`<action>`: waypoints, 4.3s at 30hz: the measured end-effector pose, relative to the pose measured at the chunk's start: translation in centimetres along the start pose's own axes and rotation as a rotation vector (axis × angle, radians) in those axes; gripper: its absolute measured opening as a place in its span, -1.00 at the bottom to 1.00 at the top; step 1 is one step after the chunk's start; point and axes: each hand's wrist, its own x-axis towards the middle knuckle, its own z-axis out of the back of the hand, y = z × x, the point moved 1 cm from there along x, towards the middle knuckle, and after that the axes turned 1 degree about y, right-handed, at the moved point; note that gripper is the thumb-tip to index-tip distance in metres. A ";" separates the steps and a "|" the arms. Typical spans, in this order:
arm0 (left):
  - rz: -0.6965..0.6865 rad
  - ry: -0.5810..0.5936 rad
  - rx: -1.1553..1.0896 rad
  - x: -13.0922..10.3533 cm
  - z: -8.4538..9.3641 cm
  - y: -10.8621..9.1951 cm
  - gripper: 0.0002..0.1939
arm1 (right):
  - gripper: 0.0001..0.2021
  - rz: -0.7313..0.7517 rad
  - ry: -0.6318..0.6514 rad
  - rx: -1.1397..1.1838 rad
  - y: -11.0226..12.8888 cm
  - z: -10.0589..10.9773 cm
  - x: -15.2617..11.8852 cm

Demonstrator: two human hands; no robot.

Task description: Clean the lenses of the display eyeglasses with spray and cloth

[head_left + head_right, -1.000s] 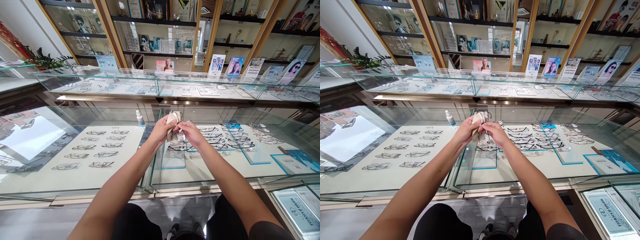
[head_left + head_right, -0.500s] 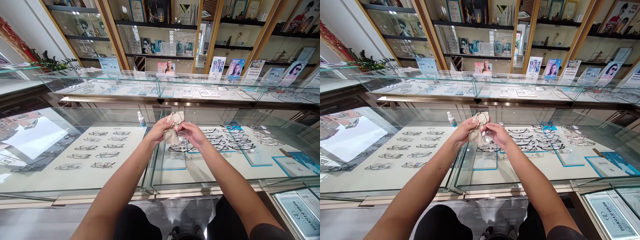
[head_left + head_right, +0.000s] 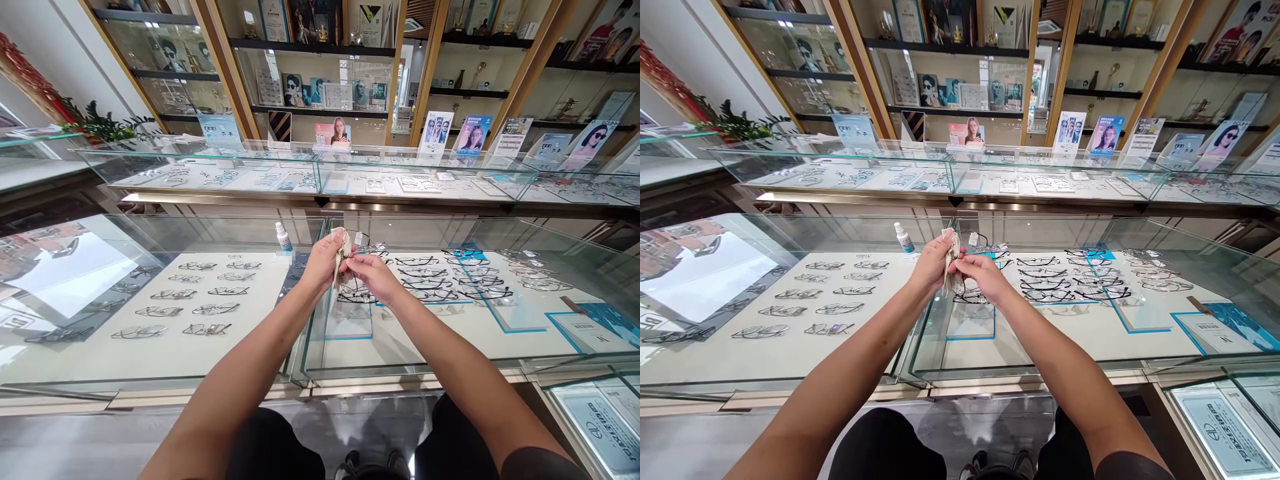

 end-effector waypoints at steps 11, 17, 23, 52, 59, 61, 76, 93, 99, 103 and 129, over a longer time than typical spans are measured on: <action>0.090 0.113 -0.168 1.1 1.3 0.3 -0.63 | -0.68 0.044 -0.077 0.080 2.6 1.9 0.0; 0.149 0.059 -0.173 1.0 0.9 0.1 -0.69 | -0.73 0.213 -0.148 -0.081 4.0 3.5 0.1; 0.269 -0.028 -0.086 1.0 1.2 -1.4 -0.66 | -0.66 0.352 -0.046 -0.764 5.3 3.2 -1.2; 0.236 0.679 0.485 -0.7 1.1 -1.8 -0.48 | -0.63 0.563 0.575 -1.678 10.9 1.0 -2.8; 0.248 0.390 0.348 0.2 2.0 -1.4 -0.56 | -0.60 0.598 0.456 -1.735 11.5 1.8 -3.0; 0.311 0.300 0.243 0.7 2.2 -1.3 -0.56 | -0.62 0.591 0.344 -1.721 11.8 1.8 -3.3; 0.229 0.167 -0.175 1.0 0.5 -1.6 -0.59 | -0.76 0.300 -0.294 -0.259 7.3 1.1 -0.6; 0.203 0.343 0.016 -0.7 0.2 -0.4 -0.44 | -0.67 0.139 -0.247 0.140 3.0 1.1 0.3; 0.223 0.377 0.052 -0.8 0.1 -0.2 -0.46 | -0.69 0.084 -0.253 0.198 2.2 1.2 0.5; 0.214 0.395 0.051 -0.9 -0.2 -0.1 -0.51 | -0.73 0.096 -0.282 0.225 2.0 1.0 0.6; 0.147 0.301 0.124 -1.2 -0.5 -0.2 -0.43 | -0.79 0.144 -0.309 0.372 3.0 -0.2 0.1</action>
